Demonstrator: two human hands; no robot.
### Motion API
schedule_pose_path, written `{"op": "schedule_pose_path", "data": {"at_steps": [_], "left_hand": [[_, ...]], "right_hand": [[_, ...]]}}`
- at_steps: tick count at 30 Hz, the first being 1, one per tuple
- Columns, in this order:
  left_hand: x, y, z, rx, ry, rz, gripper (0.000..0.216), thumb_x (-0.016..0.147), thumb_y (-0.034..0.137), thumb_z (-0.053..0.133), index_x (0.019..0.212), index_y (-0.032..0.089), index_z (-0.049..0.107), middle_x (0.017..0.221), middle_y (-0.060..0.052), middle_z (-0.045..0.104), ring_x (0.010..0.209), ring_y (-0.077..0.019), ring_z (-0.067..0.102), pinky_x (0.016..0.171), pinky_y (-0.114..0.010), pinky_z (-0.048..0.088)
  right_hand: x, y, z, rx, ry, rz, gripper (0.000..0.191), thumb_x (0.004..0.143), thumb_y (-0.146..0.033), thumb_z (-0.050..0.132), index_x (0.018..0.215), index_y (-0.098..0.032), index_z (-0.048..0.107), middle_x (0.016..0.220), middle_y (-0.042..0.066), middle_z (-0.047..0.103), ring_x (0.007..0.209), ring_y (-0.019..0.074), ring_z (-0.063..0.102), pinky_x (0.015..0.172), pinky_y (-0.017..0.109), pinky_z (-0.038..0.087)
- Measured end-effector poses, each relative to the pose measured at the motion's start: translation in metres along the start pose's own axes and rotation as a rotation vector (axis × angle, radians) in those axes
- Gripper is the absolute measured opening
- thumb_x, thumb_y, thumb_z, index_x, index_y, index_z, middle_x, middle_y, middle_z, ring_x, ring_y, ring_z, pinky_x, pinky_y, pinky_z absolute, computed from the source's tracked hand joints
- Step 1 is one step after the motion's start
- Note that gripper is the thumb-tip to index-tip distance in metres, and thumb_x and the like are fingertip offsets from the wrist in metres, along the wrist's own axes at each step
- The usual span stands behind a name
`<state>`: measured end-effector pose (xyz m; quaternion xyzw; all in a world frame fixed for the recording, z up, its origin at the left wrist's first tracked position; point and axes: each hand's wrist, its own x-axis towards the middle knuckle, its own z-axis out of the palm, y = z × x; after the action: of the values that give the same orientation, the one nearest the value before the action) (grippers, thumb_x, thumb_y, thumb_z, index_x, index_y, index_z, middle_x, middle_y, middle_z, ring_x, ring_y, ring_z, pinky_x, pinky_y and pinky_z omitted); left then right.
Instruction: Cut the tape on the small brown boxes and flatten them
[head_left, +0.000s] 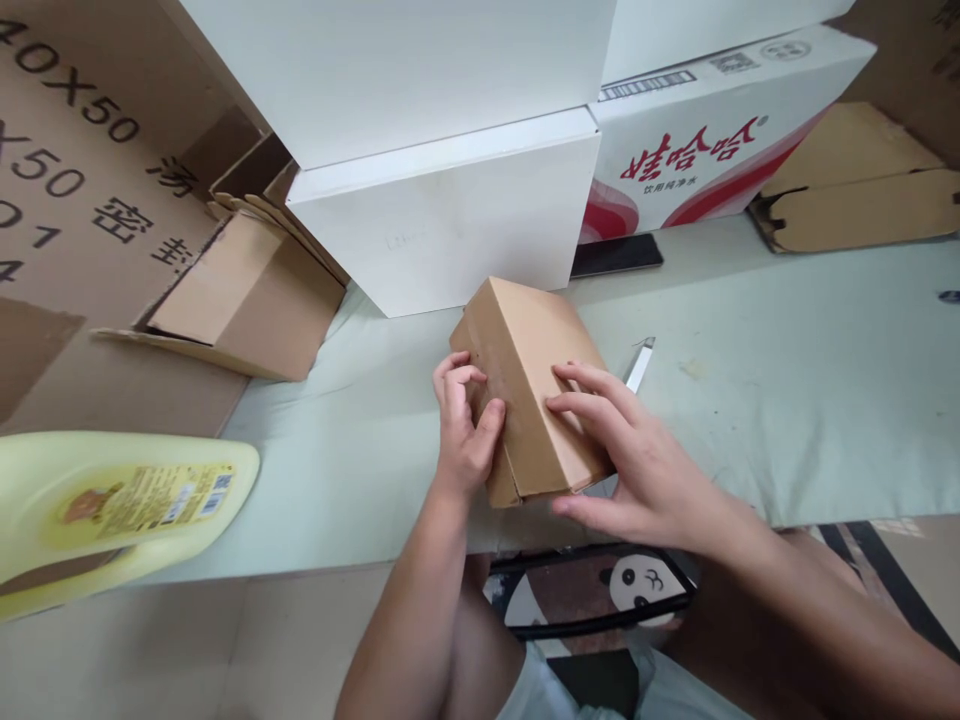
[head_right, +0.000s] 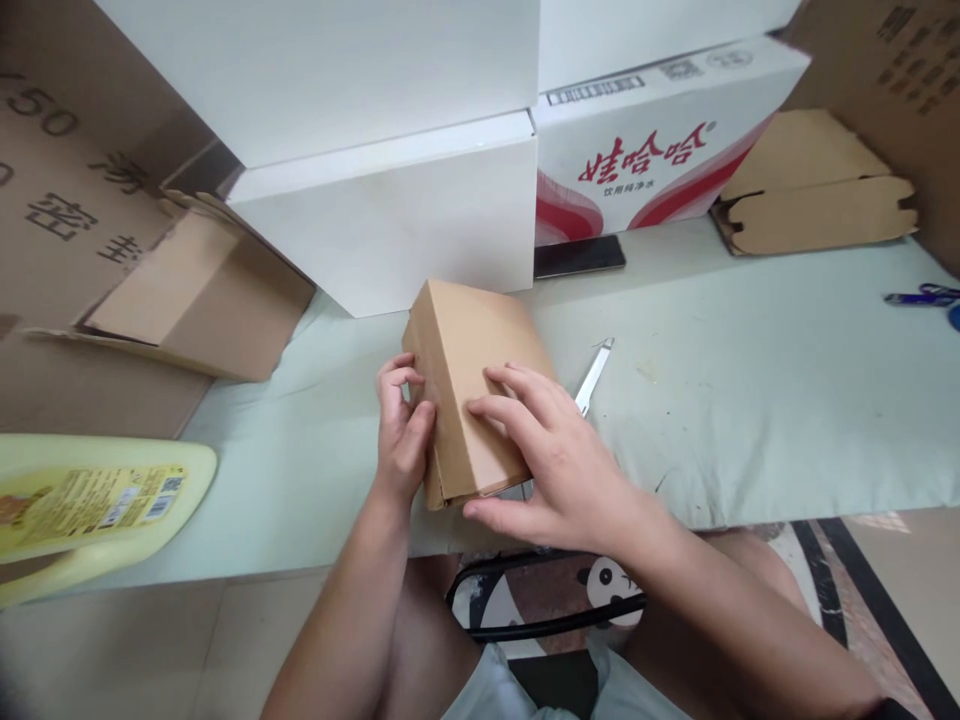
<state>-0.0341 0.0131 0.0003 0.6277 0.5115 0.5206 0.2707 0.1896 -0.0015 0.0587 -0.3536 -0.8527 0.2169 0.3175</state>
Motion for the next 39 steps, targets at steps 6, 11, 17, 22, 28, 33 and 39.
{"op": "schedule_pose_path", "data": {"at_steps": [6, 11, 17, 22, 28, 33, 39], "left_hand": [[-0.003, 0.001, 0.0, 0.02, -0.034, 0.022, 0.032, 0.084, 0.024, 0.05, 0.116, 0.029, 0.046, 0.143, -0.009, 0.041, 0.144, -0.0318, 0.04, 0.12, -0.056, 0.037], [-0.004, 0.0, 0.004, -0.036, -0.026, 0.018, 0.041, 0.079, 0.017, 0.05, 0.118, 0.031, 0.047, 0.145, -0.008, 0.038, 0.146, -0.0316, 0.036, 0.122, -0.059, 0.033], [-0.004, -0.001, 0.009, -0.045, 0.012, 0.035, 0.04, 0.082, 0.021, 0.054, 0.121, 0.029, 0.046, 0.145, -0.01, 0.041, 0.144, -0.0322, 0.038, 0.12, -0.058, 0.037], [-0.003, 0.002, 0.011, -0.009, 0.027, 0.032, 0.035, 0.083, 0.021, 0.054, 0.117, 0.028, 0.048, 0.143, -0.01, 0.043, 0.144, -0.0314, 0.04, 0.119, -0.055, 0.039], [-0.002, 0.007, 0.013, 0.004, 0.039, 0.036, 0.03, 0.085, 0.023, 0.054, 0.115, 0.027, 0.05, 0.142, -0.01, 0.045, 0.143, -0.0317, 0.042, 0.118, -0.055, 0.039], [-0.003, 0.006, 0.011, 0.032, 0.05, 0.021, 0.029, 0.086, 0.025, 0.054, 0.115, 0.028, 0.05, 0.141, -0.01, 0.046, 0.143, -0.0311, 0.042, 0.118, -0.054, 0.04], [-0.003, 0.006, 0.011, 0.108, 0.065, 0.07, 0.026, 0.091, 0.032, 0.055, 0.116, 0.028, 0.052, 0.137, -0.011, 0.048, 0.138, -0.0314, 0.046, 0.113, -0.053, 0.043]], "right_hand": [[-0.002, 0.002, 0.0, 0.084, 0.009, 0.028, 0.06, 0.094, -0.058, 0.061, 0.141, -0.025, 0.044, 0.152, 0.022, 0.045, 0.145, 0.0405, 0.046, 0.111, 0.061, 0.048], [-0.003, 0.008, 0.006, 0.109, 0.059, 0.02, 0.057, 0.092, -0.053, 0.059, 0.138, -0.025, 0.043, 0.149, 0.021, 0.044, 0.145, 0.0421, 0.045, 0.109, 0.063, 0.048], [-0.004, 0.011, 0.009, 0.129, 0.097, 0.007, 0.055, 0.092, -0.052, 0.057, 0.138, -0.025, 0.042, 0.147, 0.021, 0.044, 0.144, 0.0423, 0.044, 0.108, 0.064, 0.047], [-0.007, 0.009, 0.007, 0.139, 0.109, 0.025, 0.054, 0.091, -0.05, 0.059, 0.137, -0.026, 0.044, 0.148, 0.021, 0.045, 0.143, 0.0412, 0.046, 0.107, 0.063, 0.048], [-0.009, 0.005, 0.003, 0.173, 0.121, 0.068, 0.052, 0.088, -0.041, 0.064, 0.135, -0.026, 0.048, 0.142, 0.018, 0.052, 0.143, 0.0391, 0.048, 0.107, 0.059, 0.05], [-0.006, 0.006, -0.001, 0.197, 0.095, 0.077, 0.053, 0.087, -0.041, 0.066, 0.135, -0.026, 0.048, 0.142, 0.018, 0.051, 0.144, 0.0392, 0.048, 0.108, 0.058, 0.05], [-0.002, 0.014, -0.008, 0.239, 0.03, 0.085, 0.054, 0.084, -0.037, 0.066, 0.134, -0.028, 0.048, 0.142, 0.017, 0.051, 0.143, 0.0401, 0.048, 0.107, 0.059, 0.05]]}}
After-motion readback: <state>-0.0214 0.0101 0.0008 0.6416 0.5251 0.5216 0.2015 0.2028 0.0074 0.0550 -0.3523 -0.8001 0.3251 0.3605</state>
